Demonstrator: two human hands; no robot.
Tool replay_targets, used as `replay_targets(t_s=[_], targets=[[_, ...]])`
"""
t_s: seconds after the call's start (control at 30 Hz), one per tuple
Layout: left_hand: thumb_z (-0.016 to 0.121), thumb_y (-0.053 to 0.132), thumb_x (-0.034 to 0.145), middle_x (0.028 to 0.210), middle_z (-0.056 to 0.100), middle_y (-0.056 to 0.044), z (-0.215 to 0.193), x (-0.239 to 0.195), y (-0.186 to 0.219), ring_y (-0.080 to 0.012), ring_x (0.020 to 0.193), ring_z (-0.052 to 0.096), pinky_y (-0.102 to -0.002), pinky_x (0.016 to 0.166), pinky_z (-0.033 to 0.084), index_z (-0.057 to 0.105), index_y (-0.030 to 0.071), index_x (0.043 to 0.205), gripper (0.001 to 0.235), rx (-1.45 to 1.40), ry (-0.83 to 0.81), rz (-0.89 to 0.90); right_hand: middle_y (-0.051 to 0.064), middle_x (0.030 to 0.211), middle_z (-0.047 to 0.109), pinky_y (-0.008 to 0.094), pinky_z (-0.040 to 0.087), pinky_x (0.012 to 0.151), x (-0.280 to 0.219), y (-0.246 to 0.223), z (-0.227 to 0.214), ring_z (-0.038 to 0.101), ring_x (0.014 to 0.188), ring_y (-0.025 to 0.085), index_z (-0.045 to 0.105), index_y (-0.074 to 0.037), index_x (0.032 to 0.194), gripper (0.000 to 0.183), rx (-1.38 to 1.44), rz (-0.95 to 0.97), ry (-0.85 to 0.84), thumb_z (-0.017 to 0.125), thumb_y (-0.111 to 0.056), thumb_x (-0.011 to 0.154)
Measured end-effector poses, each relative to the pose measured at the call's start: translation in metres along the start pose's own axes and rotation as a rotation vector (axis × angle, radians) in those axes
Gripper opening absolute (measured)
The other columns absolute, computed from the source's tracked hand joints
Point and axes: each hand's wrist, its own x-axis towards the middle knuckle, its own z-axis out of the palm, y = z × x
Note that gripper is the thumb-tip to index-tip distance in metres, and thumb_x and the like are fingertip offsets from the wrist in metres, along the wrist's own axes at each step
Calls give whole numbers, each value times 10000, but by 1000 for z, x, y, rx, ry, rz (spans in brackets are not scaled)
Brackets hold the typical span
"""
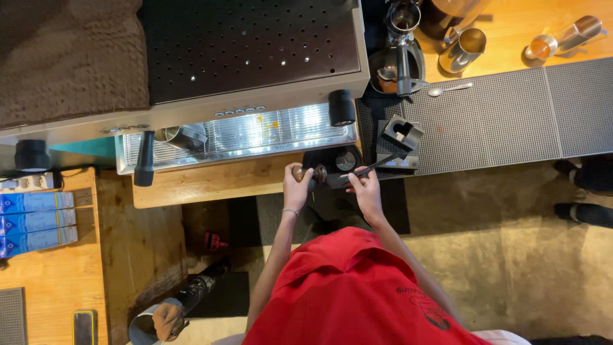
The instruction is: The person prepares espresso by dosing ground coffee into a portafilter, tamping the grounds, and locking the portafilter into the espresso machine. The person repeats this process multiple times, cleaning the portafilter between cycles.
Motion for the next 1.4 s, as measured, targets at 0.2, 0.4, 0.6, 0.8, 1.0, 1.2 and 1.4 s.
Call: replay_targets(t_s=[0.2,0.4,0.6,0.8,1.0,1.2,1.4], targets=[[717,369,813,1144,593,-146,6,-1,-24,-325,1097,571,-409,928,463,525,181,1122,409,-117,79,-138,184,868,681,255,574,600,8,-10,-3,673,687,183,470,-36,1076,232,-45,-19,-80,604,-91,896],[681,234,856,797,506,-25,11,-10,-21,-115,558,538,-205,493,514,527,119,1069,286,-383,144,-179,149,888,658,220,574,589,13,-5,-6,640,677,132,490,-44,1041,225,-11,0,-110,629,-81,868],[675,216,867,705,517,-33,18,-8,-16,-105,512,541,-191,451,499,536,100,1075,276,-464,193,-162,141,880,622,244,589,591,27,-2,-6,641,676,148,509,-29,1044,234,-12,3,-174,645,-71,858],[683,209,859,711,498,-36,26,-12,-14,-114,506,532,-209,458,513,539,92,1057,271,-535,225,-189,124,851,568,252,593,583,26,-15,-3,637,655,159,521,-19,1039,220,-20,-2,-207,640,-55,858],[677,211,863,698,507,-53,27,-19,-4,-121,505,530,-224,458,512,546,67,1050,270,-560,255,-205,108,849,529,254,593,584,29,-20,-1,637,651,159,525,-5,1039,216,-50,-7,-239,638,-50,861],[664,263,873,703,511,-42,28,-21,-2,-107,509,516,-200,441,502,571,85,985,230,-581,279,-207,112,833,523,267,596,577,35,-20,-3,640,640,167,529,3,1032,209,-66,-18,-259,637,-45,860],[660,278,876,708,508,-39,32,-22,3,-103,508,504,-196,434,502,579,76,974,239,-605,287,-217,123,826,522,283,597,572,39,-24,-4,642,638,187,528,5,1035,219,-70,-31,-272,643,-39,855]])
